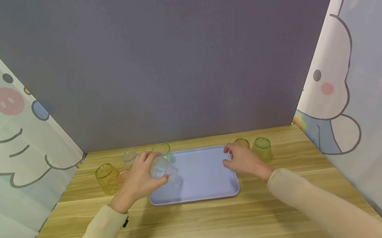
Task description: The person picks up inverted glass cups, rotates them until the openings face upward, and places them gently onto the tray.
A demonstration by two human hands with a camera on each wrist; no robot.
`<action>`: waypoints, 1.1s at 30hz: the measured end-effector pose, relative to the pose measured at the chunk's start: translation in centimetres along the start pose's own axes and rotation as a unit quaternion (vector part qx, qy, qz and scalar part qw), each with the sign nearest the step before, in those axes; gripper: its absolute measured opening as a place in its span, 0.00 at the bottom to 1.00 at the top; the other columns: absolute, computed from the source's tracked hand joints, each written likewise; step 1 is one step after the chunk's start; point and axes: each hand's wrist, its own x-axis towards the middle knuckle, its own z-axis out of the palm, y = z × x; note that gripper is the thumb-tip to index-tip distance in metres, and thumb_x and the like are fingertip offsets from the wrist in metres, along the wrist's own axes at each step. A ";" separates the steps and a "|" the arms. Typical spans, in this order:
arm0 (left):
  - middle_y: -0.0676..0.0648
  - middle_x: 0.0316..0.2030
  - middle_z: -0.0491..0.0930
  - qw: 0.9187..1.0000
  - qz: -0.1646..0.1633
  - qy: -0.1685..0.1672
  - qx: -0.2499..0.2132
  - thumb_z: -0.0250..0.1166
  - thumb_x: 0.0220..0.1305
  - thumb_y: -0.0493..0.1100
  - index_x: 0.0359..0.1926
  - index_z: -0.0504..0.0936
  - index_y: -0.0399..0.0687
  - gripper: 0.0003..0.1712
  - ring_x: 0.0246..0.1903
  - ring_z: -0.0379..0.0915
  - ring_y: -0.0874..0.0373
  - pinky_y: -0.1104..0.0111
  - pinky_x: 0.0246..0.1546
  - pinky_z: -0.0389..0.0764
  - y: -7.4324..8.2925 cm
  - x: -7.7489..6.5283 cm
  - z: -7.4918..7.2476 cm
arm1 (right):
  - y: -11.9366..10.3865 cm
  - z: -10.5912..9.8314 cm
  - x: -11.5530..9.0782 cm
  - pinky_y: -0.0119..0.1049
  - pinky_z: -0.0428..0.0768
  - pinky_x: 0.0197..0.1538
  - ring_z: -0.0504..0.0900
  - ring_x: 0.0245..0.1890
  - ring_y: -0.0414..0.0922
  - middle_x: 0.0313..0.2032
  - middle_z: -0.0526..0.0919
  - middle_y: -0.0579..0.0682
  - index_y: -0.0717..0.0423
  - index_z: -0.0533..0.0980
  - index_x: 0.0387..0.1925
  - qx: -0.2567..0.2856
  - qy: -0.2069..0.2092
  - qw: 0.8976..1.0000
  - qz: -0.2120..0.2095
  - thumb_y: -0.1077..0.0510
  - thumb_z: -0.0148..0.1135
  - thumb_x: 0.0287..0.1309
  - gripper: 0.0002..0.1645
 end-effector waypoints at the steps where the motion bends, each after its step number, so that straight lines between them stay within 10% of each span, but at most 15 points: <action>1: 0.44 0.56 0.72 1.000 -0.002 -0.002 0.004 0.71 0.53 0.56 0.64 0.76 0.49 0.38 0.50 0.68 0.49 0.55 0.45 0.76 -0.1 0.0 0.0 | 0.0 -0.1 0.1 0.51 0.80 0.46 0.81 0.43 0.54 0.42 0.81 0.58 0.64 0.79 0.49 -0.003 0.001 1.000 0.002 0.54 0.66 0.59 0.21; 33: 0.43 0.56 0.72 0.998 -0.045 -0.036 0.039 0.68 0.53 0.58 0.65 0.78 0.48 0.39 0.55 0.67 0.45 0.49 0.49 0.76 -2.4 1.1 1.5 | 0.3 -1.7 0.8 0.53 0.82 0.39 0.82 0.43 0.59 0.49 0.80 0.63 0.64 0.79 0.52 -0.114 0.001 0.993 0.024 0.52 0.57 0.61 0.24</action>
